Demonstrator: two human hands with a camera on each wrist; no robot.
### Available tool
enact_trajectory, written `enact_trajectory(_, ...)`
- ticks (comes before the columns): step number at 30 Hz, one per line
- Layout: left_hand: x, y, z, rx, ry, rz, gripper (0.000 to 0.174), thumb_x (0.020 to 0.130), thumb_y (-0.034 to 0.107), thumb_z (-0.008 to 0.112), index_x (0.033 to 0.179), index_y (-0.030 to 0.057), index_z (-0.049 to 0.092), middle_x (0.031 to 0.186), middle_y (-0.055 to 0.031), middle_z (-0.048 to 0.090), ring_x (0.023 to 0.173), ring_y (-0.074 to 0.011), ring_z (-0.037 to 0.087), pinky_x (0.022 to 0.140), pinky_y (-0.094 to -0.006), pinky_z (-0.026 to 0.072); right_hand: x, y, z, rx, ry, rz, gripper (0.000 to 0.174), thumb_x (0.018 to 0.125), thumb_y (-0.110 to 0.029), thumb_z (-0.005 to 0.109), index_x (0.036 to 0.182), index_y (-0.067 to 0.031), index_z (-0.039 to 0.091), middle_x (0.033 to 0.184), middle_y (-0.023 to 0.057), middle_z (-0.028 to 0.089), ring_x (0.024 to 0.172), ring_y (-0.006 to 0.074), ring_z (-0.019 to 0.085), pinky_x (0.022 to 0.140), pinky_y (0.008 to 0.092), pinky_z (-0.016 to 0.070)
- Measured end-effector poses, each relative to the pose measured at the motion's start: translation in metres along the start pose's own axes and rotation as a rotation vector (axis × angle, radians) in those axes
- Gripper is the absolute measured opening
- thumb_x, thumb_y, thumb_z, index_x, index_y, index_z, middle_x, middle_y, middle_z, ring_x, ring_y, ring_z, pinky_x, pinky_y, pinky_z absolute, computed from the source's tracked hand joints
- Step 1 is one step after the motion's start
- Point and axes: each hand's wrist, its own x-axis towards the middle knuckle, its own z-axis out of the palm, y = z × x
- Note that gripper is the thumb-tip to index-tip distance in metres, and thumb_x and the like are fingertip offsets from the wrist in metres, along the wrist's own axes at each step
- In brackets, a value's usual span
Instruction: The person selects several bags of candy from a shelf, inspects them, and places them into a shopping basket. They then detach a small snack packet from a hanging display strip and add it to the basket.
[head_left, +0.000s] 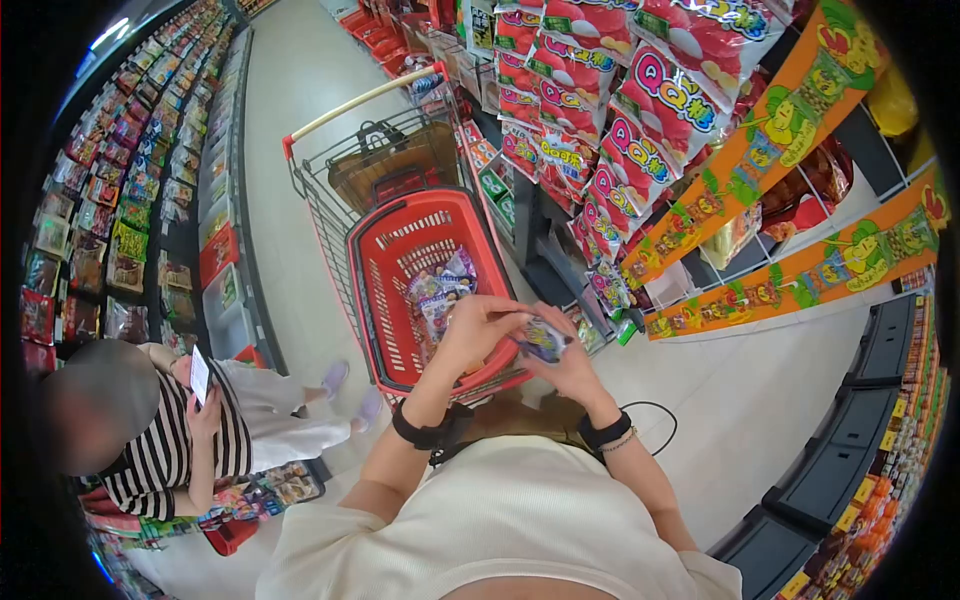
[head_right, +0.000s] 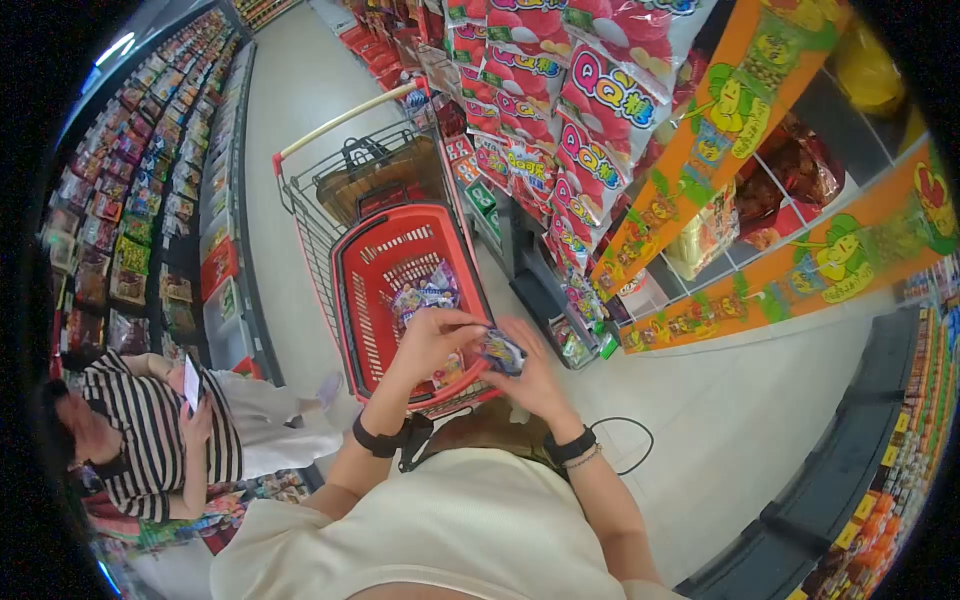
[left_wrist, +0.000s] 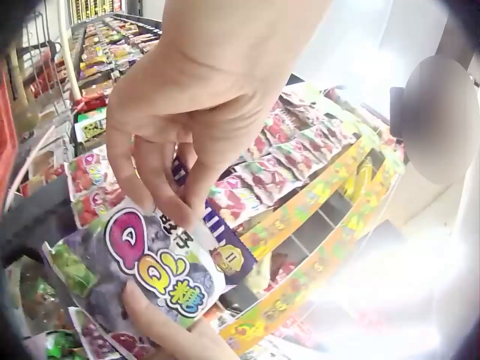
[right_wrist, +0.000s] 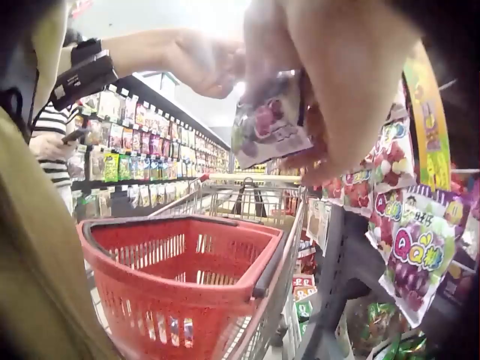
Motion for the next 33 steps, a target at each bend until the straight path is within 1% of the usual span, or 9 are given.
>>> enact_trajectory(2,0.004,0.021,0.008,-0.036,-0.09,0.006,0.022,0.085,0.005,0.06,0.105,-0.0036,0.063,0.075,-0.0057,0.065,0.061,-0.0096,0.06,0.058,-0.0228,0.0491,0.001,0.004,-0.006,0.502,-0.111,0.407,0.052,0.079,-0.016,0.071,0.124,-0.0021,0.047,0.11,0.0083,0.059,0.098,0.0172,0.057,0.083,0.0308,0.0471)
enact_trajectory(5,0.013,0.033,0.021,-0.181,0.025,0.071,0.029,0.086,0.007,0.06,0.114,-0.0021,0.057,0.083,-0.0048,0.064,0.068,-0.007,0.058,0.061,-0.0219,0.0476,-0.001,-0.015,-0.028,0.721,0.024,0.367,0.037,0.085,-0.013,0.065,0.118,-0.0027,0.052,0.098,0.0009,0.062,0.084,0.0079,0.057,0.07,0.0241,0.0485)
enact_trajectory(7,0.022,0.033,0.03,-0.076,0.276,0.281,0.036,0.086,0.008,0.061,0.121,0.0007,0.052,0.091,-0.0047,0.062,0.076,-0.0053,0.055,0.061,-0.0208,0.0428,-0.005,-0.025,-0.043,0.801,0.07,0.357,0.037,0.085,-0.011,0.064,0.118,-0.0012,0.052,0.107,0.0023,0.06,0.095,0.01,0.056,0.082,0.0257,0.0463)
enact_trajectory(9,0.024,0.036,0.04,-0.082,0.224,0.245,0.035,0.087,0.01,0.06,0.12,-0.0004,0.051,0.103,-0.0065,0.061,0.09,-0.005,0.053,0.069,-0.0207,0.0437,-0.011,-0.039,-0.059,0.887,0.072,0.525,0.037,0.086,-0.011,0.064,0.119,-0.0017,0.051,0.107,0.0022,0.06,0.095,0.0098,0.056,0.081,0.0251,0.0466)
enact_trajectory(12,0.026,0.034,0.058,-0.323,-0.121,0.133,0.03,0.089,0.013,0.06,0.113,-0.0046,0.055,0.099,-0.0059,0.064,0.088,-0.0061,0.057,0.073,-0.0208,0.0457,-0.018,-0.033,-0.063,0.888,0.124,0.501,0.037,0.086,-0.011,0.063,0.119,-0.0022,0.051,0.108,0.002,0.06,0.095,0.0103,0.056,0.082,0.0249,0.0463)
enact_trajectory(20,0.04,0.024,0.079,-0.4,-0.371,0.06,0.018,0.088,0.012,0.061,0.098,-0.0024,0.065,0.085,-0.0027,0.067,0.073,-0.0034,0.058,0.064,-0.0191,0.0461,-0.035,-0.019,-0.07,0.743,0.392,0.411,0.026,0.089,-0.014,0.06,0.11,0.0001,0.056,0.099,0.0006,0.062,0.085,0.008,0.055,0.074,0.0241,0.0453)
enact_trajectory(25,0.063,-0.005,0.097,-0.329,-0.246,0.035,0.027,0.093,0.021,0.054,0.104,-0.0019,0.062,0.096,-0.0033,0.066,0.087,-0.0052,0.059,0.071,-0.0204,0.0461,-0.049,-0.009,-0.075,0.559,0.431,0.486,0.025,0.088,-0.02,0.062,0.101,0.0016,0.061,0.083,0.0033,0.065,0.07,0.0093,0.055,0.064,0.0256,0.0449)
enact_trajectory(28,0.097,-0.013,0.107,-0.352,-0.111,0.269,0.032,0.095,0.022,0.05,0.115,-0.0009,0.056,0.105,-0.0088,0.065,0.098,-0.0142,0.06,0.077,-0.0268,0.0478,-0.06,-0.008,-0.075,0.147,0.265,0.554,0.032,0.085,-0.023,0.064,0.103,0.0033,0.059,0.076,0.0139,0.064,0.068,0.0144,0.057,0.065,0.0293,0.0466)
enact_trajectory(33,0.129,-0.028,0.133,-0.144,-0.097,0.411,0.038,0.091,0.017,0.054,0.125,0.0015,0.046,0.103,-0.0114,0.064,0.095,-0.0159,0.061,0.076,-0.0304,0.0499,-0.065,-0.001,-0.064,0.211,0.32,0.602,0.031,0.088,-0.025,0.061,0.096,0.0046,0.06,0.075,0.0054,0.062,0.067,0.0095,0.053,0.062,0.026,0.0444)
